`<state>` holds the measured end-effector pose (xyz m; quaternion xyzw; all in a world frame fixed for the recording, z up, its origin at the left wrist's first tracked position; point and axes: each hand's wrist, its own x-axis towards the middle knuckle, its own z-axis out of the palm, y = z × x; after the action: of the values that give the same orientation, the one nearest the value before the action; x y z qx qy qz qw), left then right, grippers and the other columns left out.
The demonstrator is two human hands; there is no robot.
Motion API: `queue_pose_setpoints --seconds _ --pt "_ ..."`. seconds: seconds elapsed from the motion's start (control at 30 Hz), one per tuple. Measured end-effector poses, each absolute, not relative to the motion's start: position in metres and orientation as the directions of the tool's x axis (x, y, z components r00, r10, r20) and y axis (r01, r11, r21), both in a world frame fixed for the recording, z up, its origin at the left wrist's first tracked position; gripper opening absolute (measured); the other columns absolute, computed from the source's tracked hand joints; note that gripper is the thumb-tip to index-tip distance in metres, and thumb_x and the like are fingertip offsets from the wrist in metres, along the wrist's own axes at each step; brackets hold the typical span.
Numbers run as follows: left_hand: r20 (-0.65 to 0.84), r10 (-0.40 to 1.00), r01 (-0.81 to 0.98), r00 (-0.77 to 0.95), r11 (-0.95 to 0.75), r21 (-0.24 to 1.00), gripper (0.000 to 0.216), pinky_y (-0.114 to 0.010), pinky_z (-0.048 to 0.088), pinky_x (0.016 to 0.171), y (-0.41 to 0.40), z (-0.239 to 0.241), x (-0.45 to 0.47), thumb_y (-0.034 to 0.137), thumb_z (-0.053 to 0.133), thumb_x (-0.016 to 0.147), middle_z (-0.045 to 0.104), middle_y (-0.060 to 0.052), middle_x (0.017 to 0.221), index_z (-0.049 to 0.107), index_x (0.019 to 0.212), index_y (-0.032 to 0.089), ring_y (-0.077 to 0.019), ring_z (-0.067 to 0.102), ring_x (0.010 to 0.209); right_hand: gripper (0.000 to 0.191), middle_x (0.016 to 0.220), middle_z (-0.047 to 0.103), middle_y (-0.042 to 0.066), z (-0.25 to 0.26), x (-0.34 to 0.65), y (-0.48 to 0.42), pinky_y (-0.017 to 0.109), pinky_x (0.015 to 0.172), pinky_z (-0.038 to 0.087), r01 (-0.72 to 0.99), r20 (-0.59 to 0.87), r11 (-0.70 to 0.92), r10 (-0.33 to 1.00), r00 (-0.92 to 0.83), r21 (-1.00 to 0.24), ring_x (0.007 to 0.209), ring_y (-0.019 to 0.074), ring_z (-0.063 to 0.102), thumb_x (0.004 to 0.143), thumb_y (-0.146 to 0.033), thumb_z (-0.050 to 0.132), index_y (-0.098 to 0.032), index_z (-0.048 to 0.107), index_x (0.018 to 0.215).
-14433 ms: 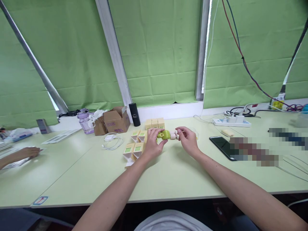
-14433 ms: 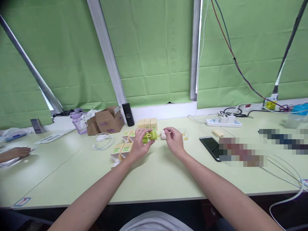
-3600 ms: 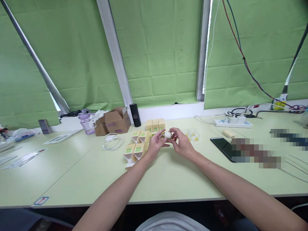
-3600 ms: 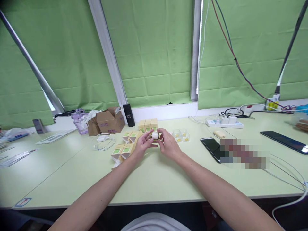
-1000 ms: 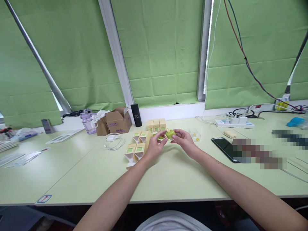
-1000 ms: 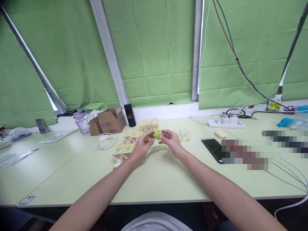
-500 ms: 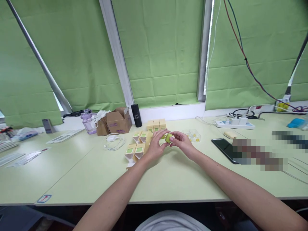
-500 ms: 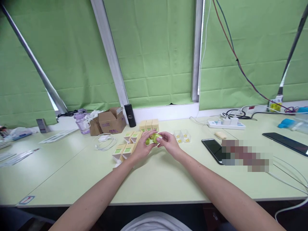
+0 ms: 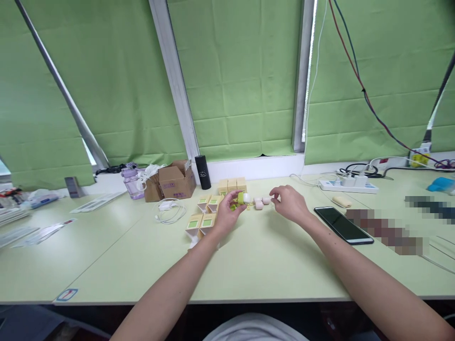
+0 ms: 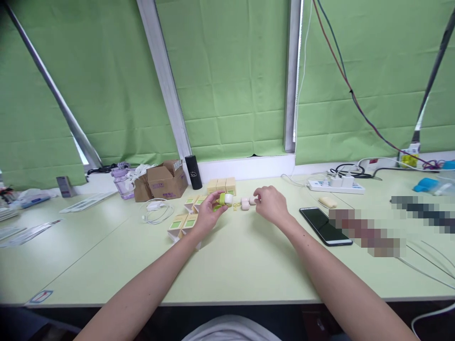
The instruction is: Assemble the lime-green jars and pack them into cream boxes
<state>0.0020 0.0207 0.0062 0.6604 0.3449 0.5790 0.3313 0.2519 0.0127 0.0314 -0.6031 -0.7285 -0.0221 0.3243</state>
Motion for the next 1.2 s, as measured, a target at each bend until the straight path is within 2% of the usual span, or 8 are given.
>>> queue_pose_setpoints --seconds 0.13,0.3,0.5,0.73,0.87,1.03,1.1,1.2 --pt "0.513 0.852 -0.039 0.102 -0.512 0.858 0.054 -0.036 0.053 0.096 0.021 0.007 0.002 0.029 0.087 0.077 0.07 -0.01 0.127 0.068 0.126 0.022 -0.0239 0.067 0.113 0.032 0.112 0.075 0.014 0.036 0.272 0.015 0.038 0.083 0.041 0.988 0.417 0.121 0.906 -0.07 -0.097 0.113 0.0327 0.058 0.083 -0.014 0.065 -0.02 0.079 0.111" --pt "0.478 0.87 -0.141 0.117 -0.462 0.875 0.059 -0.034 0.054 0.092 0.021 0.007 0.0 0.035 0.09 0.075 0.072 -0.011 0.122 0.064 0.127 0.021 -0.023 0.07 0.109 0.032 0.114 0.072 0.018 0.027 0.272 0.017 0.041 0.091 0.036 0.992 0.312 0.121 0.942 -0.126 0.033 0.116 0.0351 0.054 0.079 -0.013 0.066 -0.02 0.082 0.107" --pt "0.473 0.876 -0.167 0.095 -0.454 0.875 0.061 -0.032 0.055 0.091 0.022 0.009 -0.001 0.035 0.092 0.072 0.074 -0.009 0.117 0.064 0.124 0.021 -0.0216 0.071 0.107 0.021 0.106 0.07 0.019 0.026 0.256 0.01 0.04 0.088 0.033 0.978 0.32 0.194 0.924 -0.207 0.071 0.11 0.0332 0.054 0.082 -0.008 0.062 -0.016 0.081 0.088" --pt "0.482 0.873 -0.145 0.072 -0.469 0.871 0.061 -0.033 0.055 0.092 0.025 0.006 -0.002 0.037 0.091 0.073 0.074 -0.01 0.119 0.064 0.124 0.02 -0.0224 0.07 0.109 0.016 0.1 0.069 0.015 0.022 0.211 -0.017 0.04 0.086 0.037 0.862 0.401 0.506 0.783 -0.475 0.032 0.105 0.0311 0.054 0.078 -0.008 0.066 -0.018 0.077 0.085" --pt "0.487 0.871 -0.142 0.066 -0.475 0.869 0.063 -0.035 0.057 0.094 0.027 0.006 -0.003 0.039 0.091 0.072 0.074 -0.011 0.12 0.063 0.125 0.02 -0.0232 0.071 0.11 0.018 0.105 0.069 0.013 0.014 0.199 -0.021 0.042 0.088 0.042 0.812 0.405 0.578 0.762 -0.506 -0.072 0.107 0.0318 0.056 0.08 -0.01 0.069 -0.021 0.075 0.092" --pt "0.486 0.873 -0.14 0.048 -0.476 0.868 0.064 -0.037 0.057 0.097 0.027 0.007 -0.003 0.038 0.091 0.073 0.073 -0.012 0.123 0.062 0.126 0.019 -0.0241 0.07 0.113 0.072 0.135 0.063 0.015 -0.002 0.207 -0.01 0.039 0.094 0.048 0.712 0.361 0.519 0.851 -0.38 -0.474 0.119 0.0303 0.06 0.075 -0.011 0.074 -0.02 0.052 0.143" --pt "0.484 0.874 -0.144 0.045 -0.474 0.869 0.063 -0.037 0.057 0.096 0.026 0.007 -0.003 0.037 0.09 0.073 0.074 -0.012 0.122 0.062 0.126 0.019 -0.0237 0.071 0.111 0.073 0.136 0.064 0.015 -0.011 0.209 -0.003 0.037 0.093 0.05 0.64 0.29 0.451 0.892 -0.347 -0.622 0.115 0.0281 0.064 0.074 -0.01 0.074 -0.018 0.05 0.143" --pt "0.482 0.875 -0.157 0.041 -0.471 0.868 0.061 -0.037 0.057 0.096 0.025 0.008 -0.003 0.036 0.09 0.074 0.074 -0.011 0.12 0.062 0.125 0.019 -0.0227 0.071 0.109 0.059 0.122 0.071 0.011 -0.022 0.21 0.008 0.037 0.091 0.051 0.566 0.218 0.374 0.92 -0.325 -0.735 0.105 0.0255 0.067 0.072 -0.009 0.074 -0.018 0.058 0.127"
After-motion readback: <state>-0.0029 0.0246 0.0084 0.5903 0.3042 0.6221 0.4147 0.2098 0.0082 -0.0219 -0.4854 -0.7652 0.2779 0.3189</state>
